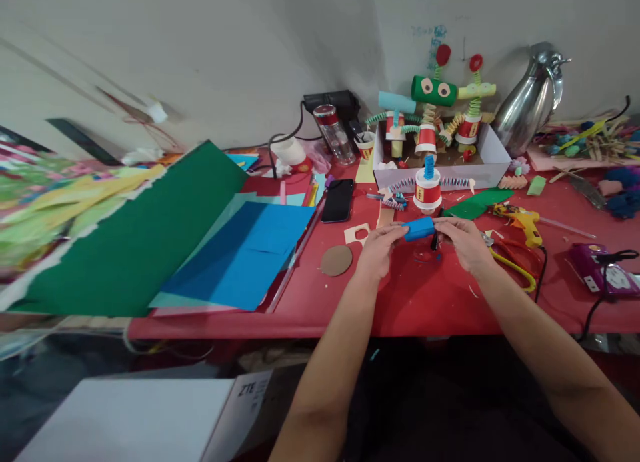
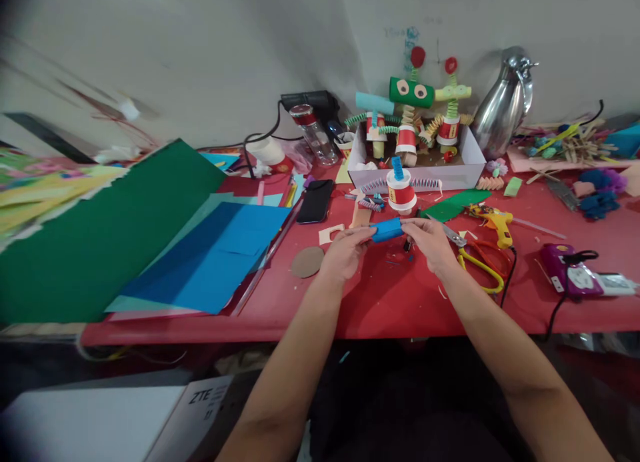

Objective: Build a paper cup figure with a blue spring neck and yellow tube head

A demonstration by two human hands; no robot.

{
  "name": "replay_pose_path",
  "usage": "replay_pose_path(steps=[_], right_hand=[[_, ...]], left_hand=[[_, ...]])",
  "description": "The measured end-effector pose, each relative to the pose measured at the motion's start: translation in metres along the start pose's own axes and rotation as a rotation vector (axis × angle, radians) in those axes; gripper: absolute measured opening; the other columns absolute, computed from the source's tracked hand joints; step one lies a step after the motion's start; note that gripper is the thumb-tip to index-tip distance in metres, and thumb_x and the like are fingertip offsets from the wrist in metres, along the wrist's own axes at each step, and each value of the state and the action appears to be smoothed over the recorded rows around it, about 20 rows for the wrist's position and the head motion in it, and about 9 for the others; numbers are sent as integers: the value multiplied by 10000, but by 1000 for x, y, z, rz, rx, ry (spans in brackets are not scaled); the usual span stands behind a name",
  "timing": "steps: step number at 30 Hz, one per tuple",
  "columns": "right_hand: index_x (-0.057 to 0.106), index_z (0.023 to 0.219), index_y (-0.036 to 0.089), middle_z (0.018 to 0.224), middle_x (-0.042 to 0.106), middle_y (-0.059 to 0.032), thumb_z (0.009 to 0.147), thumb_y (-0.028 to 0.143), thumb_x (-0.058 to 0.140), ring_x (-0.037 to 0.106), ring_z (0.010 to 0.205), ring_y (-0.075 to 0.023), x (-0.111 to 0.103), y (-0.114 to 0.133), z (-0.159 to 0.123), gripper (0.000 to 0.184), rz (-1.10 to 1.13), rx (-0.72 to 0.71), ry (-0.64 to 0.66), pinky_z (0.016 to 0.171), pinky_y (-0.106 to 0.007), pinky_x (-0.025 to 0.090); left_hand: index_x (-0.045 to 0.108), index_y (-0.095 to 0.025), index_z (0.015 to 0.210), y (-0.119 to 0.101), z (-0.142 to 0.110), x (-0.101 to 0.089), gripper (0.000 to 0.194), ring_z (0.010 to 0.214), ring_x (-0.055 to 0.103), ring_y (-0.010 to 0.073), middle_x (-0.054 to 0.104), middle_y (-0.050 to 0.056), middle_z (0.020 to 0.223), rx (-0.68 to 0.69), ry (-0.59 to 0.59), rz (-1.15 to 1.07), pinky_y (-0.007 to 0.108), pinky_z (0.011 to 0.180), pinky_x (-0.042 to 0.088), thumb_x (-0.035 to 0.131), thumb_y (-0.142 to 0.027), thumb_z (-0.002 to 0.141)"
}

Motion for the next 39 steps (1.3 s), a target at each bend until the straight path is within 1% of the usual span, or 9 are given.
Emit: replay_pose_path(steps=[5, 11, 15, 19, 23, 26, 28, 33, 39], right_hand=[[733, 696, 188, 556, 543, 37, 560, 398, 696, 431, 555, -102, 2, 1, 0, 253, -2, -2, 36, 566, -278, 331], [718, 703, 189, 603, 552, 30, 627, 443, 700, 418, 574, -101, 1, -1, 3, 266, -69, -68, 67, 567, -281, 327], [724, 697, 189, 636, 597, 20, 634, 444, 714, 437, 581, -101, 0, -3, 4, 262, -72, -103, 56, 576, -279, 341], [731, 709, 197, 652, 616, 12, 641, 440, 712, 485, 626, -124, 0, -3, 5, 252, -77, -146, 47, 618, -287, 379], [735, 721, 208, 659, 631, 9, 659, 436, 713, 501, 646, -136, -1, -1, 4, 236, -43, -184, 5, 645, -294, 410], [740, 725, 219, 705, 664, 4, 632, 430, 751, 528, 671, -142, 0, 1, 3, 230, 34, -195, -7, 679, -302, 439], [742, 729, 224, 724, 674, -1, 624, 440, 765, 537, 681, -146, 1, 2, 2, 241, 67, -188, -1, 689, -308, 449], [741, 778, 209, 703, 635, -6, 688, 517, 726, 509, 659, -143, 6, 3, -2, 321, -8, -227, 58, 642, -305, 420], [712, 788, 194, 647, 580, 3, 747, 563, 664, 482, 618, -136, 4, 3, -3, 374, -96, -291, 22, 583, -284, 396]], left_hand=[[708, -176, 589, 3, 0, -1, 160, 731, 574, 142, 646, 2, 686, -128, -59, -29, 277, 670, 414, 835, -227, 507], [712, -179, 632, 8, 3, -4, 198, 732, 594, 150, 660, 3, 693, -128, -39, -9, 279, 664, 430, 856, -266, 527], [706, -195, 682, 8, 5, -3, 227, 805, 621, 161, 677, -4, 761, -49, 36, -16, 295, 733, 483, 855, -327, 573], [723, -212, 798, 2, 3, 2, 259, 957, 637, 197, 712, 21, 934, 85, 133, -10, 361, 855, 525, 822, -397, 646], [746, -222, 853, -6, 0, 5, 298, 1112, 609, 232, 698, 45, 1085, 265, 181, 91, 392, 984, 484, 853, -294, 585], [753, -215, 777, -9, -1, 4, 161, 1176, 586, 245, 671, 64, 1181, 372, 145, 189, 418, 1054, 441, 809, -274, 638], [749, -211, 736, -9, 0, 3, 93, 1178, 589, 251, 666, 73, 1200, 401, 129, 214, 441, 1056, 446, 769, -289, 690], [753, -217, 747, -9, -1, 4, 92, 1140, 608, 247, 677, 68, 1166, 402, 143, 170, 442, 1005, 503, 746, -304, 718], [773, -223, 767, -7, -1, 5, 112, 1088, 624, 242, 671, 64, 1146, 393, 130, 201, 427, 949, 538, 751, -314, 706]])
Point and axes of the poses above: each hand's wrist, its own z-axis towards the middle knuckle, its own x-axis out of the palm, y = z × x, the point moved 6 cm from there along z, towards the middle knuckle
